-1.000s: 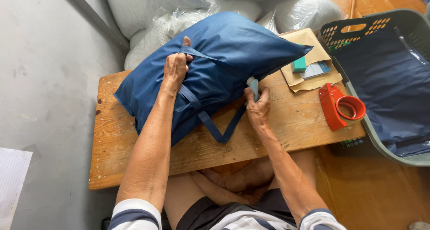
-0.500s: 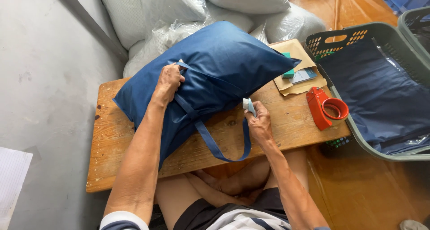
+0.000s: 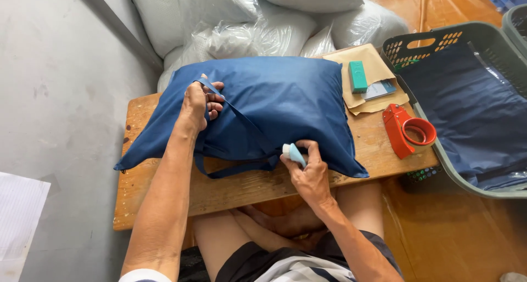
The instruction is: Using a lint roller to remove debris from a blue fabric bag and a packaged pillow.
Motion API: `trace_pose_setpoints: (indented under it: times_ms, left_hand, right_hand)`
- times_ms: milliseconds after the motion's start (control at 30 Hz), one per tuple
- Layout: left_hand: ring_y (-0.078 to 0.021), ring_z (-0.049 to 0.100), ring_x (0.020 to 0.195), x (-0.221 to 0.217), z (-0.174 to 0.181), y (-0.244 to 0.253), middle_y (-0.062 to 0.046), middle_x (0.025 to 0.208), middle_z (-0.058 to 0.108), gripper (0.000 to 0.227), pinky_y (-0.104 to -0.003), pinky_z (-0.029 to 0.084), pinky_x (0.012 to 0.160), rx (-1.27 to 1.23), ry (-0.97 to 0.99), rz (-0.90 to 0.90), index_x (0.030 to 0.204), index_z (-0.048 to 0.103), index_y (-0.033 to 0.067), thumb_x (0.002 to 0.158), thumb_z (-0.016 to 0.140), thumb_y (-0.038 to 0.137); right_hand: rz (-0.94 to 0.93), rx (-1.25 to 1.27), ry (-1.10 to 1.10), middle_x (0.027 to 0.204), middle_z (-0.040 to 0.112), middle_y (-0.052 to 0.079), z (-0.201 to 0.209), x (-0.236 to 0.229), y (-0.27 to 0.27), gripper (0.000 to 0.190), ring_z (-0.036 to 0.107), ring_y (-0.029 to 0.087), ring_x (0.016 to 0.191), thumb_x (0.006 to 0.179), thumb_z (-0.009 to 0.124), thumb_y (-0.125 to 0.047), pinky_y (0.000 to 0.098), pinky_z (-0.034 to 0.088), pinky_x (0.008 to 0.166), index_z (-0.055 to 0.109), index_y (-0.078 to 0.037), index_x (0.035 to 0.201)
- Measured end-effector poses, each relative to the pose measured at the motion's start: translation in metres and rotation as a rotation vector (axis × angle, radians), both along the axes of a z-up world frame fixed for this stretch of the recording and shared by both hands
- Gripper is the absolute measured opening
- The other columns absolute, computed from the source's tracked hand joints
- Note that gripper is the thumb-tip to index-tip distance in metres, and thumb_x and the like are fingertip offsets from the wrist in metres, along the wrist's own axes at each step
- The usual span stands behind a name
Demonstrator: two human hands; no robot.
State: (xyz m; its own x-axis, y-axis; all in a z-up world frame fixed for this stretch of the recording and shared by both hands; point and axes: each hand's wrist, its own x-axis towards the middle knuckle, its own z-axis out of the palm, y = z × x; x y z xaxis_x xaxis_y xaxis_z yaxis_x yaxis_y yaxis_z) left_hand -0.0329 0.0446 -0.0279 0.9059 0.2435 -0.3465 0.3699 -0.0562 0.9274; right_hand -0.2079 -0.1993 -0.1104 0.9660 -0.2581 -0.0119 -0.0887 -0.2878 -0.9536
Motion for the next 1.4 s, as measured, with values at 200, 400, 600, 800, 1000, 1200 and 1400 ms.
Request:
trace_pose_setpoints:
  times_ms: [200, 400, 600, 800, 1000, 1200, 1400]
  left_hand:
    - [-0.0288, 0.073, 0.078, -0.007, 0.018, -0.013, -0.017, 0.099, 0.064, 0.073, -0.032, 0.061, 0.056, -0.088, 0.070, -0.049, 0.131, 0.063, 0.0058, 0.096, 0.033, 0.062]
    - [-0.0257, 0.074, 0.067, 0.037, -0.031, 0.002, -0.014, 0.087, 0.066, 0.047, -0.031, 0.060, 0.051, -0.210, -0.019, 0.113, 0.110, 0.061, 0.0054, 0.102, 0.035, 0.044]
    - [-0.0389, 0.042, 0.132, -0.013, 0.043, -0.015, -0.017, 0.143, 0.041, 0.076, -0.063, 0.032, 0.106, 1.141, -0.032, -0.159, 0.157, 0.019, 0.0146, 0.091, 0.056, 0.011]
    - [-0.0518, 0.029, 0.144, -0.083, 0.055, -0.098, -0.030, 0.150, 0.044, 0.068, -0.080, 0.020, 0.107, 1.422, -0.988, -0.551, 0.142, 0.057, 0.0017, 0.079, 0.081, 0.016]
    - [-0.0256, 0.057, 0.100, -0.016, -0.097, -0.116, -0.006, 0.087, 0.059, 0.043, -0.056, 0.034, 0.108, 1.435, -1.348, -0.692, 0.096, 0.066, 0.0129, 0.071, 0.082, 0.043]
    - [-0.0163, 0.055, 0.081, -0.004, -0.070, -0.097, 0.006, 0.072, 0.055, 0.025, -0.036, 0.038, 0.083, 1.000, -1.063, -0.879, 0.082, 0.062, 0.0245, 0.082, 0.080, 0.042]
    - [-0.0165, 0.066, 0.088, 0.002, -0.034, -0.100, 0.007, 0.077, 0.071, 0.016, -0.036, 0.043, 0.085, 0.791, -0.700, -1.021, 0.080, 0.073, 0.0272, 0.082, 0.079, 0.042]
  right_hand:
    - [-0.061, -0.329, -0.051, 0.085, 0.075, 0.023, 0.019, 0.041, -0.030, 0.033, 0.074, 0.042, 0.092, 0.092, 0.074, -0.036, 0.0511, 0.057, 0.082, 0.062, -0.019, 0.118]
    - [-0.198, -0.881, -0.493, 0.081, 0.066, 0.007, 0.001, 0.105, -0.028, 0.048, 0.070, 0.034, 0.068, 0.084, 0.077, -0.042, 0.0507, 0.060, 0.061, 0.070, -0.024, 0.129]
    - [-0.138, -0.816, -0.479, 0.081, 0.063, 0.001, -0.023, 0.157, -0.057, 0.043, 0.072, 0.030, 0.076, 0.086, 0.077, -0.048, 0.0501, 0.061, 0.068, 0.071, -0.030, 0.125]
    - [-0.060, -0.812, -0.365, 0.090, 0.064, 0.000, -0.022, 0.170, -0.052, 0.045, 0.072, 0.029, 0.086, 0.086, 0.076, -0.039, 0.0505, 0.061, 0.074, 0.066, -0.030, 0.130]
    - [-0.064, -0.782, -0.310, 0.092, 0.064, 0.002, -0.026, 0.169, -0.054, 0.049, 0.072, 0.033, 0.086, 0.085, 0.073, -0.033, 0.0530, 0.061, 0.076, 0.065, -0.032, 0.134]
    - [-0.005, -0.614, -0.336, 0.091, 0.065, 0.008, -0.009, 0.148, -0.060, 0.054, 0.071, 0.035, 0.089, 0.086, 0.077, -0.043, 0.0536, 0.059, 0.078, 0.065, -0.026, 0.136]
    - [-0.251, -0.104, -0.548, 0.088, 0.061, 0.011, -0.012, 0.057, -0.045, 0.061, 0.060, 0.023, 0.077, 0.104, 0.059, -0.046, 0.0388, 0.051, 0.074, 0.040, -0.007, 0.147]
